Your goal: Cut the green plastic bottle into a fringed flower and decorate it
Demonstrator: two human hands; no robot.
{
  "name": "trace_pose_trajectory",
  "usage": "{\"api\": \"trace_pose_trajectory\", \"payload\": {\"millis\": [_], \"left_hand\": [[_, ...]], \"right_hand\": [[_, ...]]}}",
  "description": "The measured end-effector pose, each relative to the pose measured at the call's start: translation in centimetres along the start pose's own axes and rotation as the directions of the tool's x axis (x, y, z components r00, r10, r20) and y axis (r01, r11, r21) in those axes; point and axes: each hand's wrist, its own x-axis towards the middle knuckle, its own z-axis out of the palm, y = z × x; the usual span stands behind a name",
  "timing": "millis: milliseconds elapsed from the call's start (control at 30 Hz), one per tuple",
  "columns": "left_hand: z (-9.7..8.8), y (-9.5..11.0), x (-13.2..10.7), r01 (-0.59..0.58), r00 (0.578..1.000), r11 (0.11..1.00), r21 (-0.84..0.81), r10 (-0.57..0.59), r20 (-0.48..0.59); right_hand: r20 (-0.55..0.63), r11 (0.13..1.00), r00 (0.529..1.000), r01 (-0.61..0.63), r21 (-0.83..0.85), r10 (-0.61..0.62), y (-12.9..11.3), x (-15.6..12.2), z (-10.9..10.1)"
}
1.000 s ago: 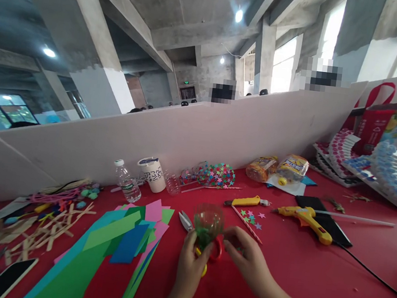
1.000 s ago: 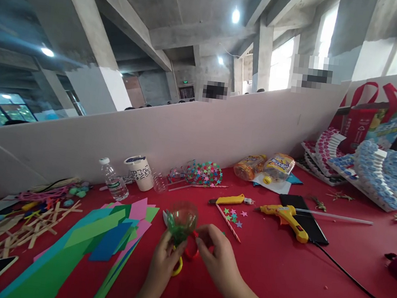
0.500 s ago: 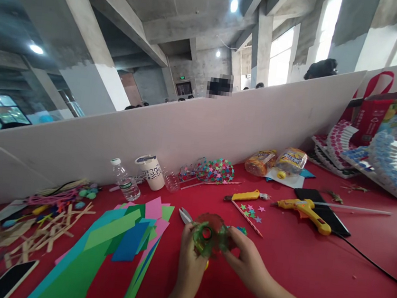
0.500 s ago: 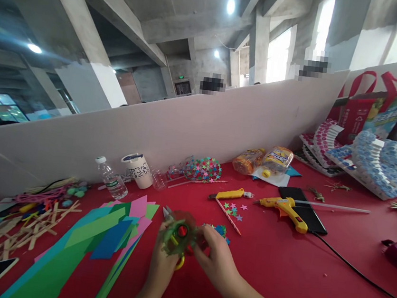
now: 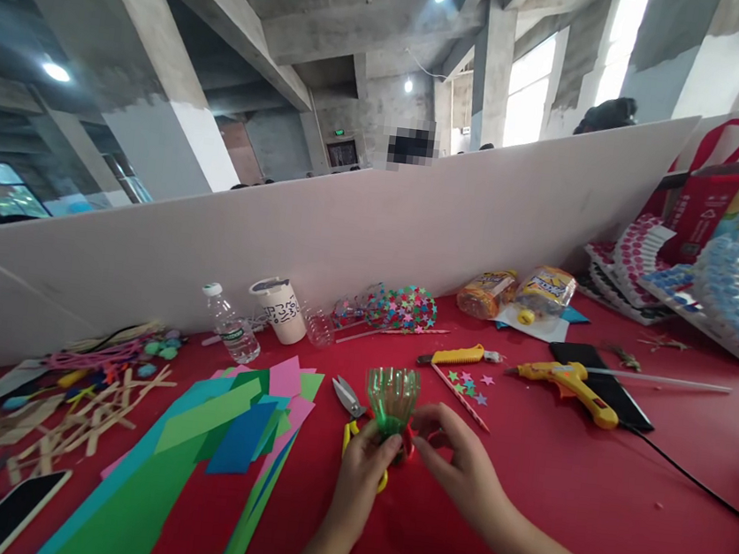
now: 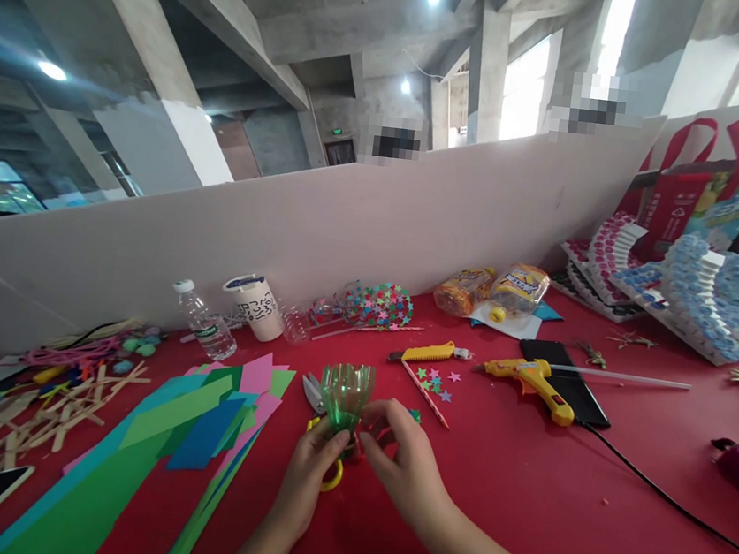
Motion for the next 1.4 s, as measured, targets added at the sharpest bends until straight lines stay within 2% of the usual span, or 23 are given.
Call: {"api": "trace_pose_trajectory", "payload": {"millis": [200, 500, 767, 933, 1133, 1300, 1400], "left_hand": [[0.4, 0.2, -0.1, 0.053, 0.998, 0.995, -0.08, -0.055, -0.015], [0.2, 0.2, -0.2, 0.063, 0.998, 0.997, -0.036, -0.062, 0.025], [0.0, 0.1, 0.0, 0.064, 0.998, 0.997, 0.043, -0.065, 0.02], [0.6, 1.0, -0.7, 0.033, 0.994, 0.995, 0.096, -0.043, 0.1], [1.0, 1.4, -1.1, 0.072, 0.996, 0.996, -0.044, -0.069, 0.062], [0.8, 0.5, -0.7, 0.137, 0.987, 0.96, -0.245, -0.111, 0.117], [0.9, 0.6, -0.7, 0.158, 0.984, 0.943, -0.292, -0.126, 0.127]], "right_hand": [[-0.043, 0.999, 0.999, -0.009, 0.042, 0.011, -0.3, 0.1, -0.2], [-0.012, 0.983, 0.997, -0.073, 0.169, 0.076, -0.5, 0.0, -0.1], [-0.005, 0.985, 0.999, -0.048, 0.164, 0.049, -0.5, -0.1, -0.1], [0.023, 0.993, 0.999, -0.038, 0.11, 0.036, -0.7, 0.1, -0.2], [-0.033, 0.998, 0.998, 0.054, -0.044, -0.056, -1.0, 0.7, -1.2], [-0.031, 0.982, 0.99, 0.13, -0.136, -0.135, -1.1, 0.6, -1.3], [-0.026, 0.972, 0.988, 0.148, -0.183, -0.155, -1.0, 0.5, -1.2]]}}
